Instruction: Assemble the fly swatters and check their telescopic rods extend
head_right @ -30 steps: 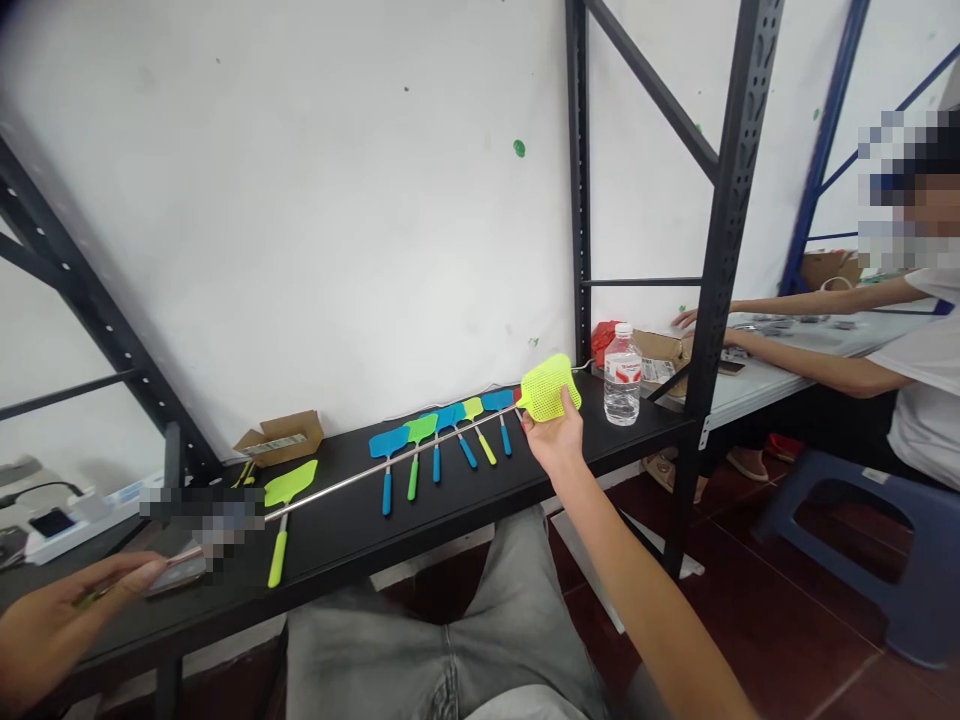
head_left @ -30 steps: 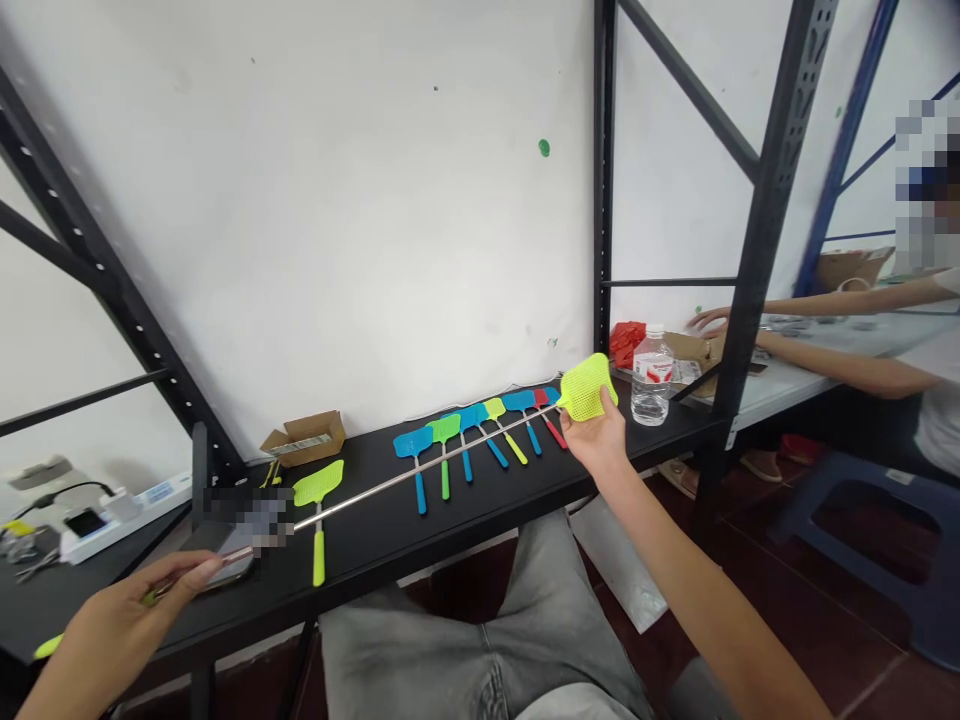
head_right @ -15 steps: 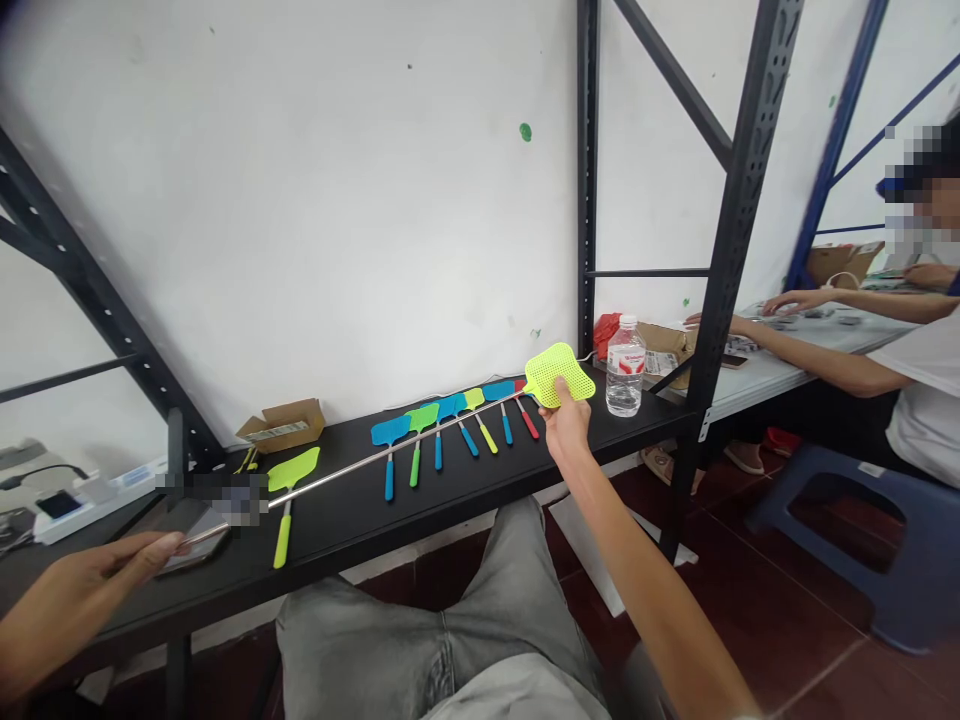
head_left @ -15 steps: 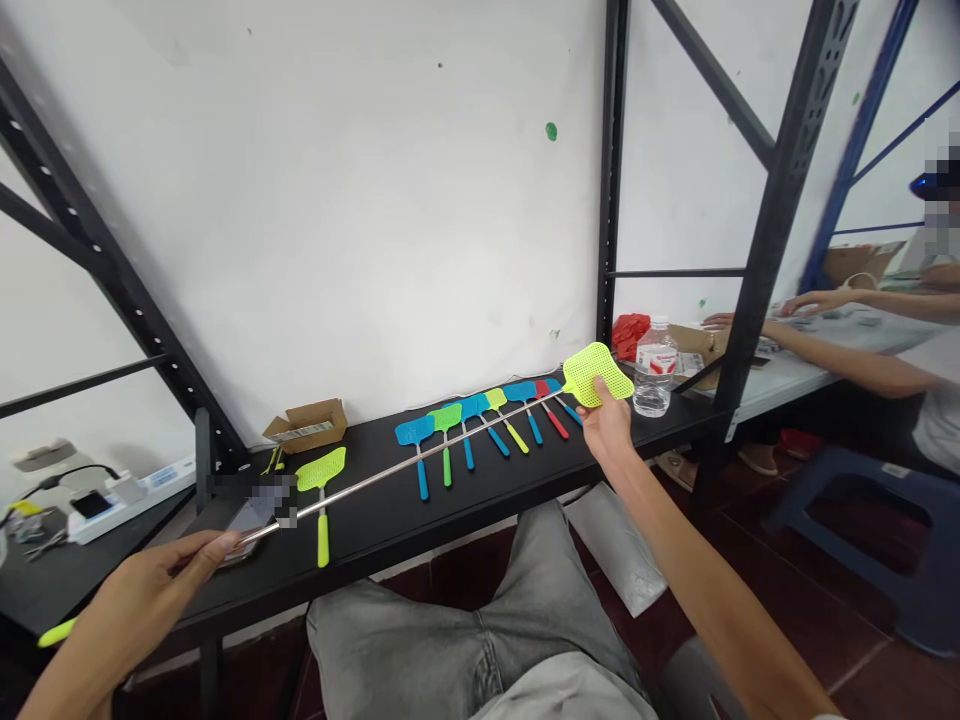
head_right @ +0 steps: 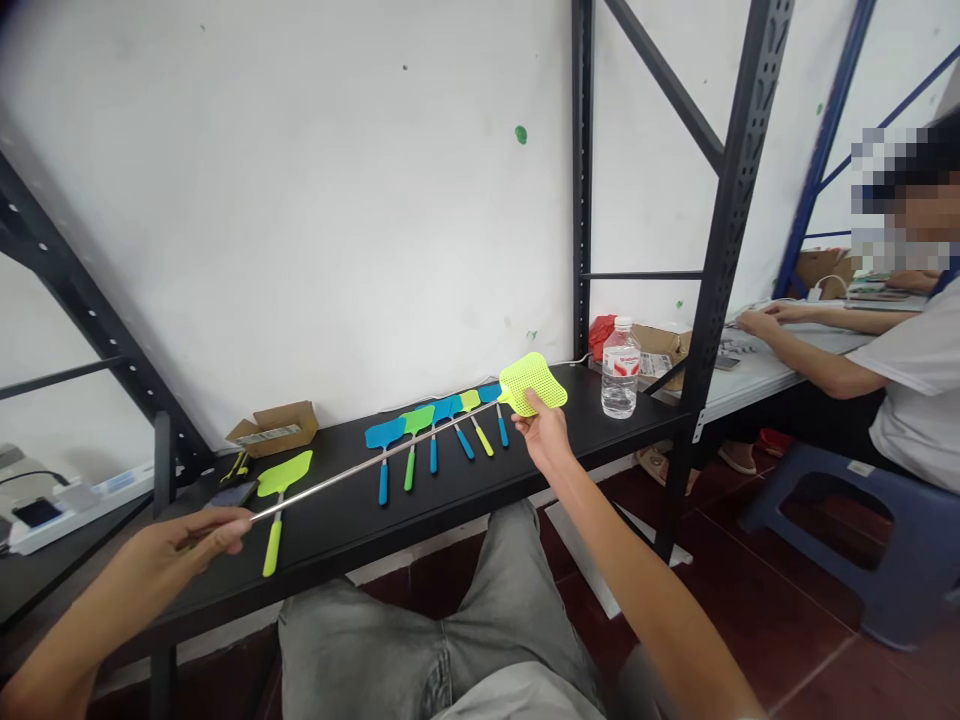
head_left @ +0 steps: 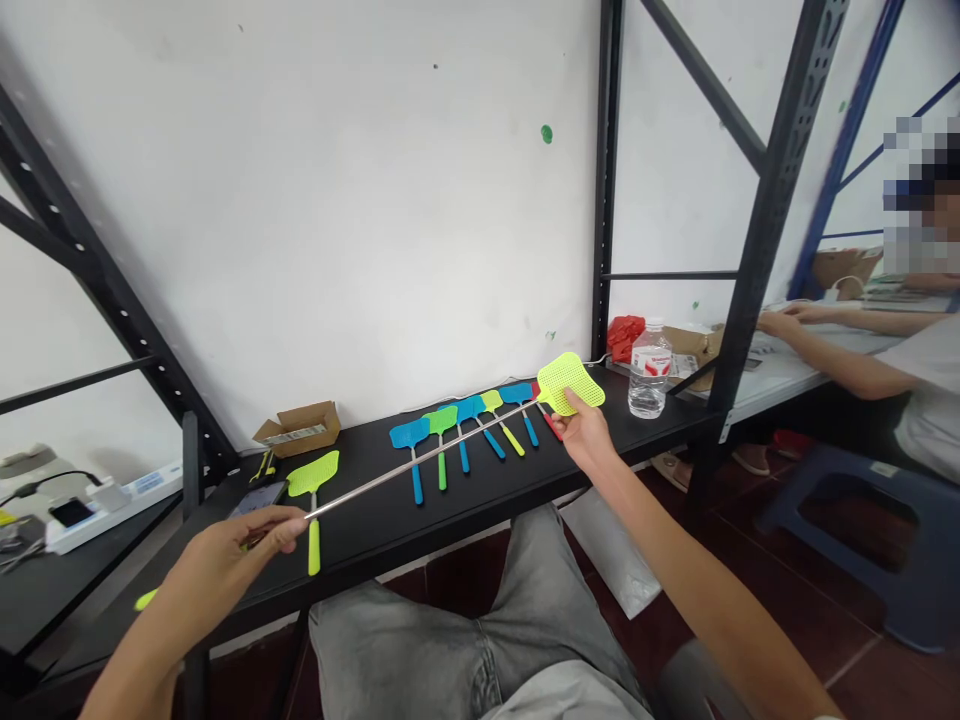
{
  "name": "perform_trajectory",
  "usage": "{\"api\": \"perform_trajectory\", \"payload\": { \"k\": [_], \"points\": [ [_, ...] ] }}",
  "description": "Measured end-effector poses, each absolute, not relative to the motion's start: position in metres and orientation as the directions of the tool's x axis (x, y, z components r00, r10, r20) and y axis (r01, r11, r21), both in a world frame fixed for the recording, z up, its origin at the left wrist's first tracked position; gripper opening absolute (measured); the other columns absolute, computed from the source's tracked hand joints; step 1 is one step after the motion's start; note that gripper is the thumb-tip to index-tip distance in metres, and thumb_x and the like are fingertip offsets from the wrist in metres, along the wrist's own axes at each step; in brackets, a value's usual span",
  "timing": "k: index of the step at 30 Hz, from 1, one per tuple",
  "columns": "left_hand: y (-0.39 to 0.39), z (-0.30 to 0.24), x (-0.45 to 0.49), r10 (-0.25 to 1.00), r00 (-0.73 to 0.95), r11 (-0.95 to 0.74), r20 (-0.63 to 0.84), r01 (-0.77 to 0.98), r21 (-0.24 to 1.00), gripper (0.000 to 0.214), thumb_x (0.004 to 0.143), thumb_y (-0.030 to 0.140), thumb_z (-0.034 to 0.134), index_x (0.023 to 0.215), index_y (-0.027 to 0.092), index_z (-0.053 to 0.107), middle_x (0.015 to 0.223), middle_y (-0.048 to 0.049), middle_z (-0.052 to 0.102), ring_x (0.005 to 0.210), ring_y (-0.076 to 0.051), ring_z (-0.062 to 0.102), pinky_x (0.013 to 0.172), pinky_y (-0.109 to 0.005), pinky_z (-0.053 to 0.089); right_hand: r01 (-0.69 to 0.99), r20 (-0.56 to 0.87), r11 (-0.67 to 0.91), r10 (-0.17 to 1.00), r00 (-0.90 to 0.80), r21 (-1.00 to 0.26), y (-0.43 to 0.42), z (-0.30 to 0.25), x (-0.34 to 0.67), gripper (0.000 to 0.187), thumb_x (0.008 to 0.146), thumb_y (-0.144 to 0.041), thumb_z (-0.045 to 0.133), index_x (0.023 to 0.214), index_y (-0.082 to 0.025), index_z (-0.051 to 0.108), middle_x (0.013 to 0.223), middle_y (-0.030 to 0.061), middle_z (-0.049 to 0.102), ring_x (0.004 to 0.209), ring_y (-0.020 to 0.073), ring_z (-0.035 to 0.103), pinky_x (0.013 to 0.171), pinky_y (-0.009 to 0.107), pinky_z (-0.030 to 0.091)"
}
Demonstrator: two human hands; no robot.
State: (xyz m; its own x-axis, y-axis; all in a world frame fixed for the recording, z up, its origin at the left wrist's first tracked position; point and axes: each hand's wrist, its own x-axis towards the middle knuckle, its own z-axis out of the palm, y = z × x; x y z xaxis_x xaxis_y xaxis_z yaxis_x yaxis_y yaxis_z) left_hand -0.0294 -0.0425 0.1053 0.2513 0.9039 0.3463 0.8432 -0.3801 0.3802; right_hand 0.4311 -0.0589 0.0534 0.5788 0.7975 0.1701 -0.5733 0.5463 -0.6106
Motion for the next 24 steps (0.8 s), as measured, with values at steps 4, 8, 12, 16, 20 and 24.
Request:
{"api": "perform_trajectory", "payload": {
  "k": [4,8,12,16,20,24],
  "points": [
    [-0.039,0.102,-0.033,0.942,0.266,-0.335,0.205,0.802,0.494,0.054,0.071,0.064,0.066,0.105,0.022,0.074,0.108,-0.0034,0.073,0.102,-0.026,0.066,0.086,-0.026,0.049,-0.596,0.146,0.611,0.752,0.642,-0.521,-0.058,0.058,0.45,0.022,0.073,-0.025,0.079,0.085,-0.019,0.061,0.077,-0.0018,0.068,0.049,0.0079,0.054,0.041,0.019,0.046],
    [-0.035,0.1,-0.05,0.958,0.188,-0.274,0.215,0.821,0.5,0.054,0.068,0.067,0.066,0.098,0.024,0.076,0.104,-0.0009,0.075,0.1,-0.026,0.066,0.087,-0.026,0.049,-0.606,0.08,0.606,0.738,0.67,-0.515,-0.057,0.059,0.464,0.02,0.075,-0.025,0.076,0.084,-0.02,0.06,0.071,-0.004,0.064,0.046,0.0069,0.05,0.039,0.019,0.043],
    [-0.035,0.101,-0.052,0.94,0.178,-0.306,0.293,0.821,0.483,0.057,0.067,0.071,0.065,0.096,0.023,0.077,0.105,-0.0015,0.075,0.103,-0.028,0.066,0.092,-0.029,0.048,-0.568,0.083,0.636,0.701,0.708,-0.522,-0.057,0.057,0.469,0.023,0.076,-0.03,0.077,0.085,-0.021,0.058,0.069,-0.0062,0.06,0.045,0.0057,0.048,0.04,0.019,0.043],
    [-0.036,0.102,-0.047,0.928,0.199,-0.342,0.316,0.79,0.508,0.061,0.067,0.071,0.064,0.099,0.021,0.077,0.105,-0.0026,0.075,0.103,-0.028,0.066,0.092,-0.03,0.049,-0.51,0.119,0.675,0.657,0.744,-0.533,-0.055,0.056,0.469,0.027,0.075,-0.035,0.078,0.084,-0.022,0.057,0.066,-0.0077,0.057,0.043,0.0049,0.046,0.04,0.019,0.042],
    [-0.038,0.104,-0.048,0.928,0.182,-0.333,0.325,0.795,0.507,0.06,0.068,0.07,0.064,0.101,0.021,0.077,0.105,-0.0021,0.075,0.105,-0.028,0.065,0.094,-0.03,0.049,-0.48,0.143,0.688,0.64,0.755,-0.545,-0.055,0.057,0.462,0.029,0.072,-0.036,0.08,0.083,-0.022,0.057,0.066,-0.0082,0.057,0.041,0.0041,0.043,0.039,0.019,0.04],
    [-0.044,0.107,-0.022,0.907,0.257,-0.399,0.334,0.777,0.487,0.058,0.074,0.067,0.061,0.101,0.018,0.077,0.106,-0.005,0.075,0.104,-0.03,0.065,0.093,-0.033,0.049,-0.479,0.202,0.652,0.692,0.693,-0.588,-0.057,0.058,0.42,0.033,0.066,-0.038,0.084,0.08,-0.021,0.058,0.066,-0.007,0.06,0.039,0.0032,0.04,0.037,0.02,0.035]
  ]
}}
